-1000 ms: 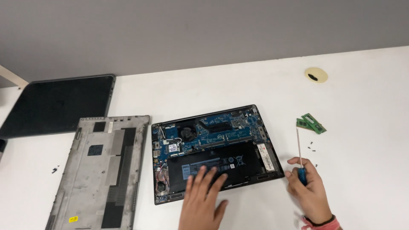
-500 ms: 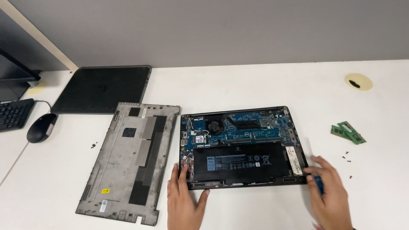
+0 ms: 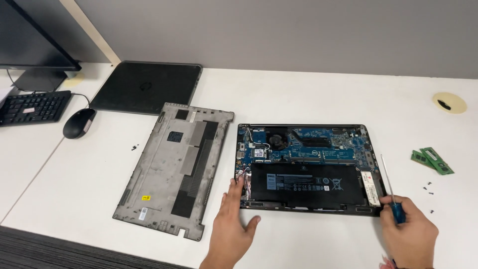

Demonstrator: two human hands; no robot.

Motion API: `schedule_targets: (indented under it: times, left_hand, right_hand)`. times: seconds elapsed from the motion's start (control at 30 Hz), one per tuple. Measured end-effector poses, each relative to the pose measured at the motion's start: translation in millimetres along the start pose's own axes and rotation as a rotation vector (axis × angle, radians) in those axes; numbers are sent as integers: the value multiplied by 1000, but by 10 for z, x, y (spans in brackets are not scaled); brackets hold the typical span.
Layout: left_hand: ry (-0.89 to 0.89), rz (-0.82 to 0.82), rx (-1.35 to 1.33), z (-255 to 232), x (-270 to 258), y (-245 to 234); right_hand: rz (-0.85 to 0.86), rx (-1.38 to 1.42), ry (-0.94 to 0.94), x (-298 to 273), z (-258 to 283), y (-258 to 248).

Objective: The person works on a disassembled Dell laptop on a white desk. They align a 2.5-inch SSD into its bay, use a blue screwdriver to drive screws securing the SSD and battery area, then pick up a green RAM module and press it into the memory slot, adjusting it into place.

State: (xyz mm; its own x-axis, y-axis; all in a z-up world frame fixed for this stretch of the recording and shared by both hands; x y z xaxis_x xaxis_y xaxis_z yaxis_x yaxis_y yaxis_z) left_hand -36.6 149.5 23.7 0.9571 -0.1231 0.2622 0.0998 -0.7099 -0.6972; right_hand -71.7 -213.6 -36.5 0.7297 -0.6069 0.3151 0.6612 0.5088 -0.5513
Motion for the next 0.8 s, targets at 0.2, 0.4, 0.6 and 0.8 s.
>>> schedule_targets:
  times: [0.2,0.4,0.6,0.8]
  left_hand:
    - [1,-10,15,-122,-42,-42]
    - [52,-296,-315,189,-128,29]
    - [-146,-283,-372,195,-91,18]
    - [-199,-138,-191,110,-51,36]
  right_hand:
    - [-18,-34,107,-251,-361,-101]
    - [11,-5,197,-438,-464,-177]
    - [-3,356,36,-362,-243,-191]
    - [-217,-203,-591,-419,482,-250]
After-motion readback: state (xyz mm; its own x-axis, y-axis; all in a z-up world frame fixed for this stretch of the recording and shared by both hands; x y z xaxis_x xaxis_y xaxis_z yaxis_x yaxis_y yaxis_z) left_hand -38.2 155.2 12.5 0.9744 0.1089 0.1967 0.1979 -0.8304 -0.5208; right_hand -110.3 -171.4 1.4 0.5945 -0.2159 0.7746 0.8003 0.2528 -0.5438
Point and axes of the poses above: each hand's wrist, its own x-axis towards the middle knuckle, its own y-axis out of the palm, z = x × y, the point moved 3 cm from there along x, towards the middle knuckle, and after that the axes turned 2 degrees about -x, right-handed, at the moved point
